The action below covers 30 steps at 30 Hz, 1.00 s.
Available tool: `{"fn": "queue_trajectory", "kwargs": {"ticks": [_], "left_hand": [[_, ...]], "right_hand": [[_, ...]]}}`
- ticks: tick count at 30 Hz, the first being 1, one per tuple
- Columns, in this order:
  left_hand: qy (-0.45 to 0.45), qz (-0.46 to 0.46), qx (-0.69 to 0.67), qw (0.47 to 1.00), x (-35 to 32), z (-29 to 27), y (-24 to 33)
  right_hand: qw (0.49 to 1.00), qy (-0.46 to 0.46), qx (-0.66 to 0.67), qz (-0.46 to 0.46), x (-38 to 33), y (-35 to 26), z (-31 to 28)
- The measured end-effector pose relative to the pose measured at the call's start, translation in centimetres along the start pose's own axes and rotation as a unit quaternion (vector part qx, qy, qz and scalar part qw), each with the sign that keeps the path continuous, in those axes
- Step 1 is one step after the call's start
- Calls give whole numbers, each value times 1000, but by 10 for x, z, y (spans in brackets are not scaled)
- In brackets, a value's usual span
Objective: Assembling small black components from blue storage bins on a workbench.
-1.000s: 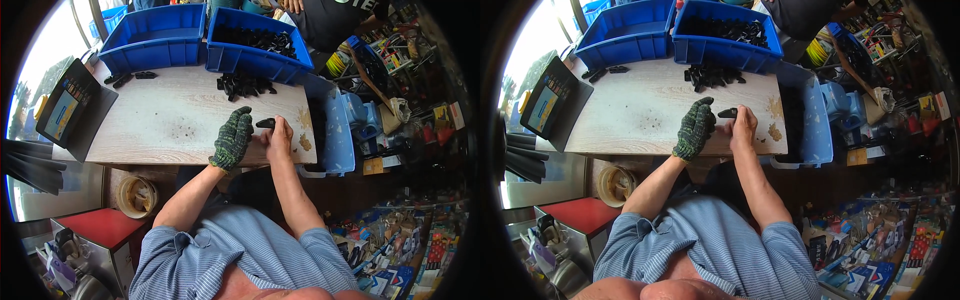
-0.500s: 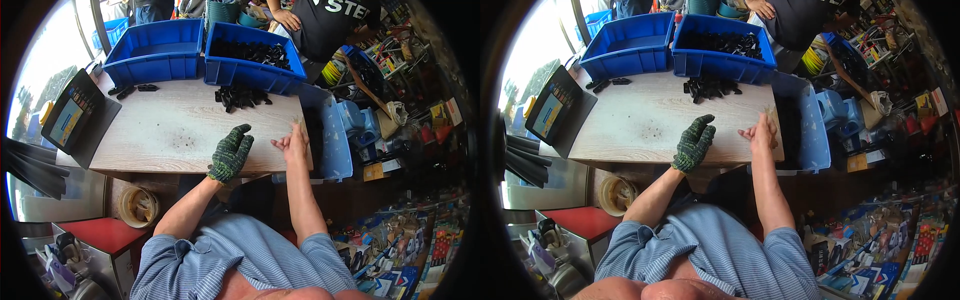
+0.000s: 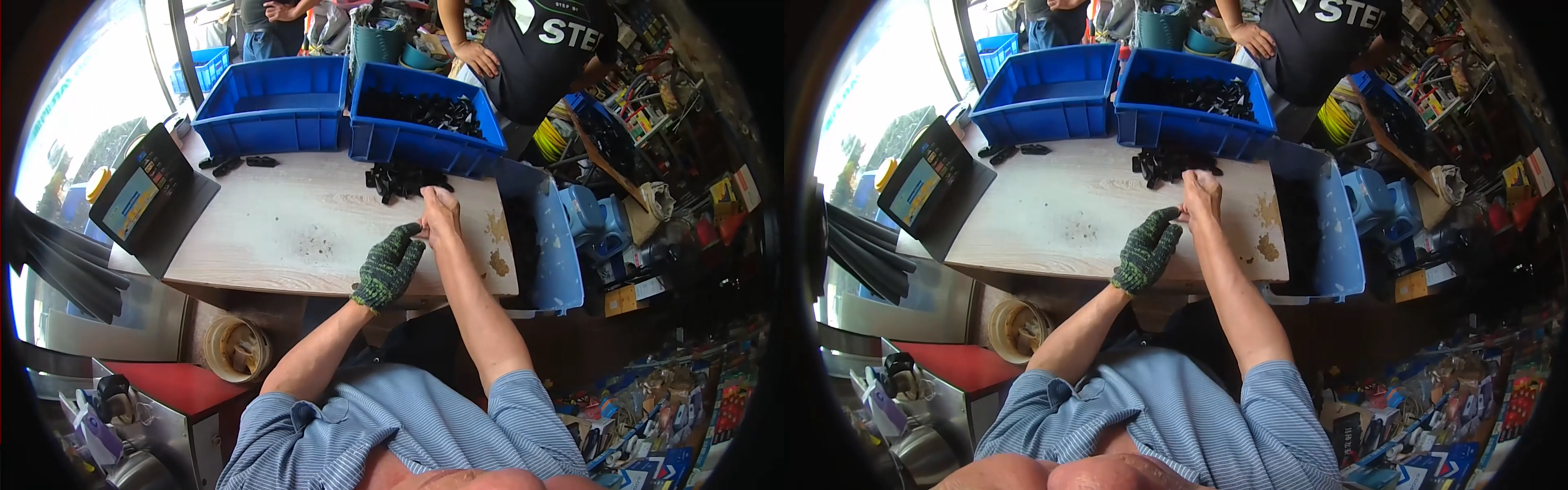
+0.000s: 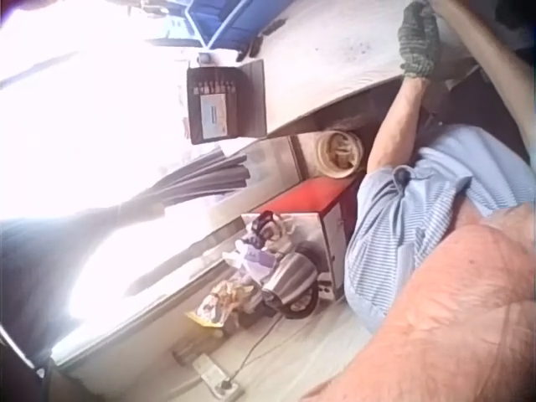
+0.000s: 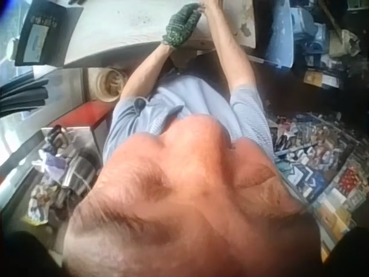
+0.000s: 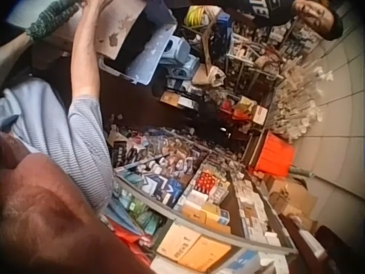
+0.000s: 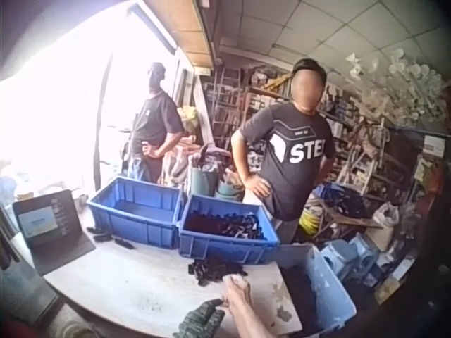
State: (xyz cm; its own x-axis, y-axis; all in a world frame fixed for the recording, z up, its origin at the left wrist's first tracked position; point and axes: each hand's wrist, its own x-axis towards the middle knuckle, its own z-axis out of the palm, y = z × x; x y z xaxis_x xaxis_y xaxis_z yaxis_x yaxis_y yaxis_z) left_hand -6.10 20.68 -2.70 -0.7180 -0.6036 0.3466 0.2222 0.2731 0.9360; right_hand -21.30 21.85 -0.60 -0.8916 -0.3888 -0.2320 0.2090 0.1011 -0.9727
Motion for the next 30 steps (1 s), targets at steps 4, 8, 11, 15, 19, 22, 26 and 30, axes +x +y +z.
{"fn": "queue_trajectory", "kwargs": {"ticks": [4,8,11,15,19,22,26,30], "left_hand": [[-4,-19,-2,1000,-4,-2,2],[0,-10,-6,1000,-4,-2,1],[-4,-7,0,1000,-4,-3,2],[-6,-15,-8,1000,-5,-2,1],[2,-17,2,1000,-4,0,-5],[4,7,35,999,-3,-1,-3],[-2,13,53,999,-4,-2,-4],[-8,7,38,999,-6,-2,3]], "right_hand": [[999,-30,12,18,-23,6,-15],[998,-17,66,-15,-39,13,-23],[998,-18,51,-17,-49,17,-26],[998,-21,40,-42,-43,29,-30],[997,-19,37,-68,-40,37,-30],[996,-24,56,-63,-41,37,-30],[996,-30,54,-71,-47,31,-31],[995,-20,78,-62,-50,34,-31]]}}
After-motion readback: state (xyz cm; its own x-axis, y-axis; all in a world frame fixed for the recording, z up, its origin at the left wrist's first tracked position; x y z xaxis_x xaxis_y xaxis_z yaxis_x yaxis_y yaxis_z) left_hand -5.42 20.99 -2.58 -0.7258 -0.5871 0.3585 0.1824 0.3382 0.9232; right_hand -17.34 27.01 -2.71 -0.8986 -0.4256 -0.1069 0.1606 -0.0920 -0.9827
